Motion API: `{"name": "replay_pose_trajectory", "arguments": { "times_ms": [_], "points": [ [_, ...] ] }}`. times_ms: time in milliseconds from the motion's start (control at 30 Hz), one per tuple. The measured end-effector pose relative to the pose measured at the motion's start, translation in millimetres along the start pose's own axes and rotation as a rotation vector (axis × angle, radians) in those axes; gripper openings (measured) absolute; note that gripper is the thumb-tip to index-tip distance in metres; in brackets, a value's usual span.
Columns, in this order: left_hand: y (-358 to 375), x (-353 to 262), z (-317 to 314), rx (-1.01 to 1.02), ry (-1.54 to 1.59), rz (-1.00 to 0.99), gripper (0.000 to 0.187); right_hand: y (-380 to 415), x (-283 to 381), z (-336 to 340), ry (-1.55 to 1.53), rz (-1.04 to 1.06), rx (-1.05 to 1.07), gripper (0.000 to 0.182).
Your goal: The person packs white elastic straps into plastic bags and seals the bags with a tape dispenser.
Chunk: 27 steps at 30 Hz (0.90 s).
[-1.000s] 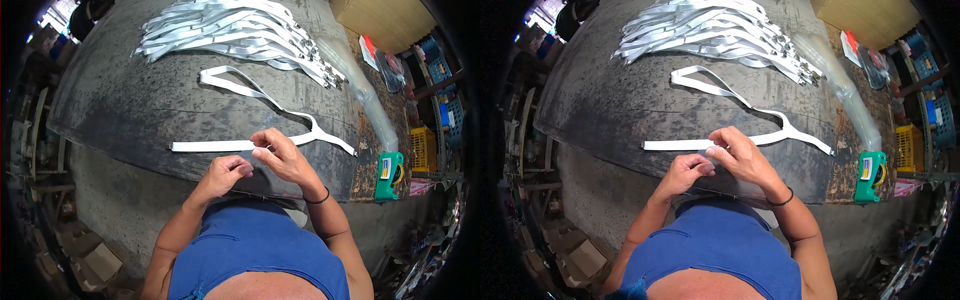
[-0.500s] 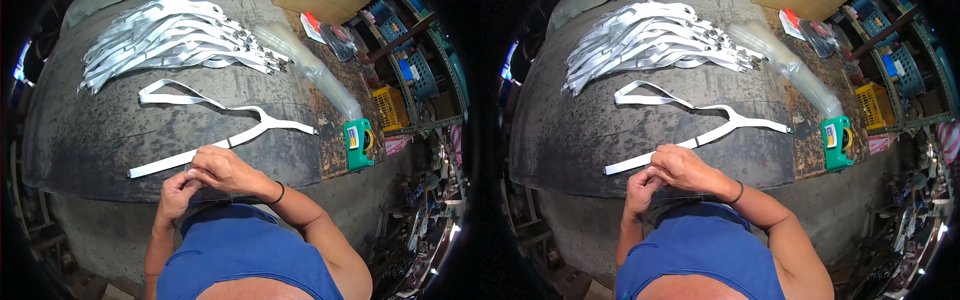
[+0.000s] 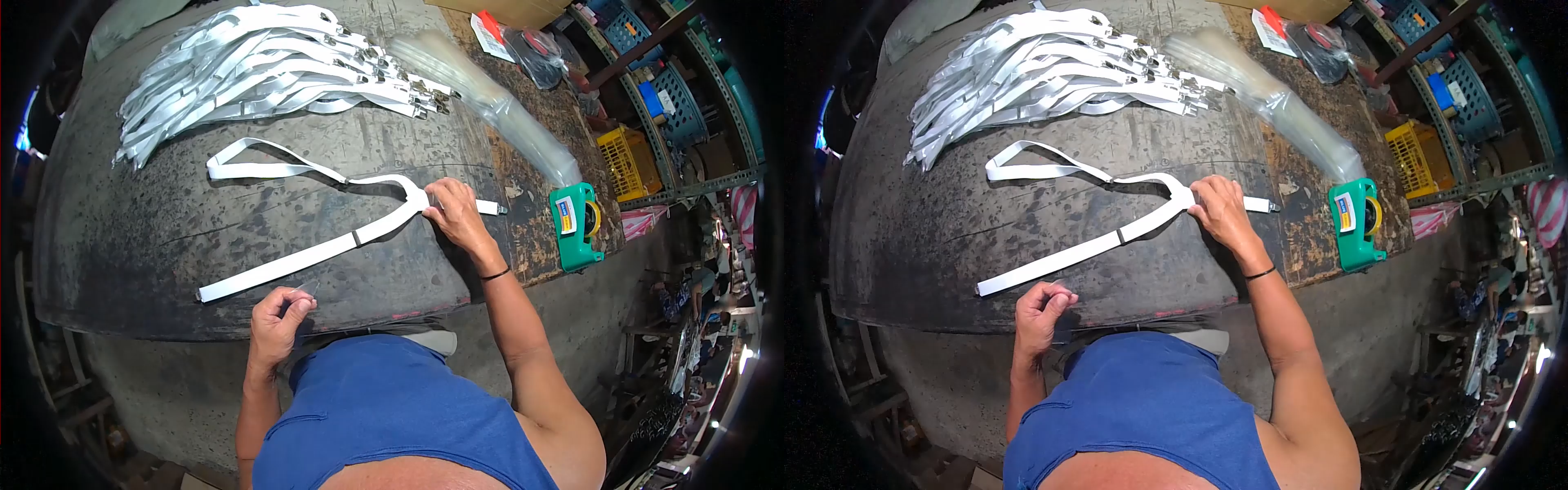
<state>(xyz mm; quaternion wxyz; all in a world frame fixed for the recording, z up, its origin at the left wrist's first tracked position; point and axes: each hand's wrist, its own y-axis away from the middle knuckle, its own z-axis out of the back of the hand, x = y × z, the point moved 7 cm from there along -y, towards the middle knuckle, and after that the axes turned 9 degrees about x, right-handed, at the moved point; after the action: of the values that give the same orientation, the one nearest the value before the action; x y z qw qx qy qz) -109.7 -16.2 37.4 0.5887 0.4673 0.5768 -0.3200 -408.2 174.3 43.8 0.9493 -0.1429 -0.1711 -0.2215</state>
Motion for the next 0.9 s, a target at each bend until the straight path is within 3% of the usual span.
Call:
{"name": "replay_pose_trajectory", "arguments": {
  "times_ms": [133, 200, 367, 533, 667, 767, 833, 900],
  "points": [
    [0.0, -0.4, 0.6, -0.007, -0.022, -0.011, 0.011, -0.6, 7.7, 2.7, -0.01, 0.051, 0.006, 0.038],
    [1.1, -1.5, 2.1, -0.012, -0.044, -0.007, 0.011, -2.6, 9.4, 7.3, -0.206, -0.078, 0.062, 0.039],
    [2.2, -1.7, 2.2, -0.016, -0.068, -0.015, 0.011, -7.0, 18.9, 23.0, -0.133, -0.003, 0.056, 0.042],
    [1.3, -0.2, -0.9, -0.009, -0.05, -0.007, 0.012, -10.1, 26.8, 24.4, -0.058, 0.062, 0.098, 0.023],
    [0.0, -2.9, -2.2, -0.007, -0.059, 0.012, 0.012, -18.1, 18.7, 17.4, -0.127, 0.053, 0.158, 0.018],
    [-0.8, -2.0, -3.3, 0.006, -0.081, -0.008, 0.012, -27.4, 3.9, 6.6, -0.27, 0.002, 0.2, 0.024],
    [-1.0, -0.1, -3.5, 0.01, -0.083, 0.003, 0.012, -30.3, -9.8, -7.9, -0.493, -0.227, 0.368, 0.03],
    [-0.3, -0.9, -3.0, 0.005, -0.092, 0.008, 0.012, -34.2, -12.2, -11.1, -0.571, -0.272, 0.412, 0.03]
  ]
}}
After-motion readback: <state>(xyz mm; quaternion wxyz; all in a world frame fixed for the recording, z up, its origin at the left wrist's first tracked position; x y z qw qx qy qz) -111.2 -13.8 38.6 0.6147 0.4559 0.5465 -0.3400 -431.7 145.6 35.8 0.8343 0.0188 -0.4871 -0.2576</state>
